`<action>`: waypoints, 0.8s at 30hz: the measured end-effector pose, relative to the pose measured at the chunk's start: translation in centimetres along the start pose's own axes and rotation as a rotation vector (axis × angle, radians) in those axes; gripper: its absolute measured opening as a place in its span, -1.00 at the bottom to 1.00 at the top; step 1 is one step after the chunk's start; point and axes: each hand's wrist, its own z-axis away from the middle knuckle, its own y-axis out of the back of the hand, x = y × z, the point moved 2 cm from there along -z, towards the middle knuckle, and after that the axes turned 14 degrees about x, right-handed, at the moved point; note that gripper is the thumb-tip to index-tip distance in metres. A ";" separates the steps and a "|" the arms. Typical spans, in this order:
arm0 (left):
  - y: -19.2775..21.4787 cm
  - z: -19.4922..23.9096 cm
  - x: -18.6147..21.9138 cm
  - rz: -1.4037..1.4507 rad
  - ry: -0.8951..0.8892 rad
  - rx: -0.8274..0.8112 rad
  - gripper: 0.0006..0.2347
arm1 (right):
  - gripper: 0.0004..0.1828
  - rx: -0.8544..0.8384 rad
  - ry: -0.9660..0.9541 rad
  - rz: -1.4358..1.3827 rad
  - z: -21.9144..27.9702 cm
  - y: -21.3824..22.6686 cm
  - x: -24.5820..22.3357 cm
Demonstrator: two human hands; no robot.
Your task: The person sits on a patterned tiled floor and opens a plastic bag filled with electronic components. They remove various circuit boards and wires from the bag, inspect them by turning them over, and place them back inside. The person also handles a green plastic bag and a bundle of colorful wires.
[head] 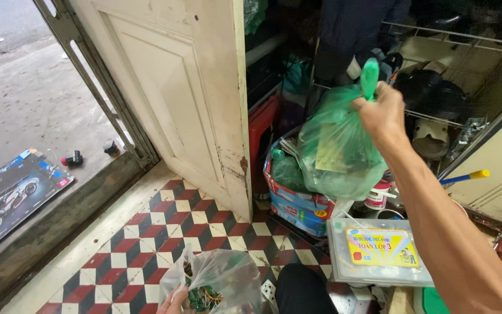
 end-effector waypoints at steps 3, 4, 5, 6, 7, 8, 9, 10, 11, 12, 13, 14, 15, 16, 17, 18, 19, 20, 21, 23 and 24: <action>1.2 2.5 1.3 -0.055 -0.037 0.042 -0.62 | -0.76 0.051 -0.073 -0.208 2.9 4.4 -4.5; 1.3 2.8 1.2 -0.011 -0.093 0.031 -0.63 | -0.68 0.059 -0.166 -0.300 4.0 6.5 -6.7; 1.2 3.2 1.8 -0.017 -0.091 0.029 -0.63 | -0.68 0.060 -0.169 -0.295 5.7 8.0 -8.0; 1.1 3.5 2.3 -0.046 -0.058 0.037 -0.59 | -0.72 0.048 -0.176 -0.279 7.3 9.4 -9.3; 0.9 3.8 3.0 -0.070 -0.028 0.043 -0.54 | -0.76 0.036 -0.177 -0.269 8.9 10.8 -10.8; 0.8 3.6 3.4 -0.069 -0.030 0.040 -0.54 | -0.76 0.039 -0.175 -0.270 11.0 12.1 -12.3; 1.1 3.4 4.0 0.065 -0.091 0.031 -0.65 | -0.80 -0.017 -0.205 -0.209 13.4 13.1 -13.8; 1.4 3.1 4.7 0.199 -0.152 0.022 -0.74 | -0.83 -0.074 -0.235 -0.149 15.7 14.0 -15.3; 3.0 6.9 7.5 0.203 -0.152 0.025 -0.74 | -0.83 -0.078 -0.232 -0.152 16.9 13.9 -13.8; 4.7 10.5 10.3 0.143 -0.113 0.057 -0.67 | -0.79 -0.101 -0.270 -0.147 18.0 13.6 -12.2; 6.4 14.2 13.0 0.082 -0.071 0.089 -0.58 | -0.73 -0.124 -0.308 -0.139 19.2 13.3 -10.7; 7.3 10.3 12.6 0.087 -0.067 0.092 -0.58 | -0.73 -0.130 -0.305 -0.139 20.8 12.7 -10.1; 8.7 6.3 12.0 0.153 -0.135 0.155 -0.64 | -0.74 -0.187 -0.357 -0.172 22.4 11.9 -9.4; 10.1 2.3 11.4 0.218 -0.202 0.219 -0.66 | -0.74 -0.243 -0.410 -0.204 24.3 11.0 -8.7; 11.1 2.0 11.2 0.224 -0.186 0.243 -0.66 | -0.74 -0.273 -0.409 -0.199 26.0 9.6 -8.3; 12.0 1.6 11.1 0.282 -0.231 0.137 -0.70 | -0.77 -0.306 -0.443 -0.191 28.1 8.2 -7.9; 13.8 1.3 10.9 0.344 -0.275 0.049 -0.73 | -0.80 -0.357 -0.478 -0.186 30.4 6.5 -7.6; 14.6 1.3 10.4 0.355 -0.260 0.092 -0.73 | -0.80 -0.404 -0.476 -0.183 32.0 5.5 -7.9; 15.4 1.4 10.0 0.385 -0.261 0.062 -0.75 | -0.81 -0.438 -0.460 -0.102 33.6 4.4 -8.1; 18.9 3.0 10.6 0.426 -0.252 0.069 -0.77 | -0.82 -0.512 -0.434 -0.020 36.7 1.7 -7.5; 21.4 4.8 11.6 0.306 -0.195 0.100 -0.71 | -0.85 -0.595 -0.357 -0.041 38.1 0.1 -6.8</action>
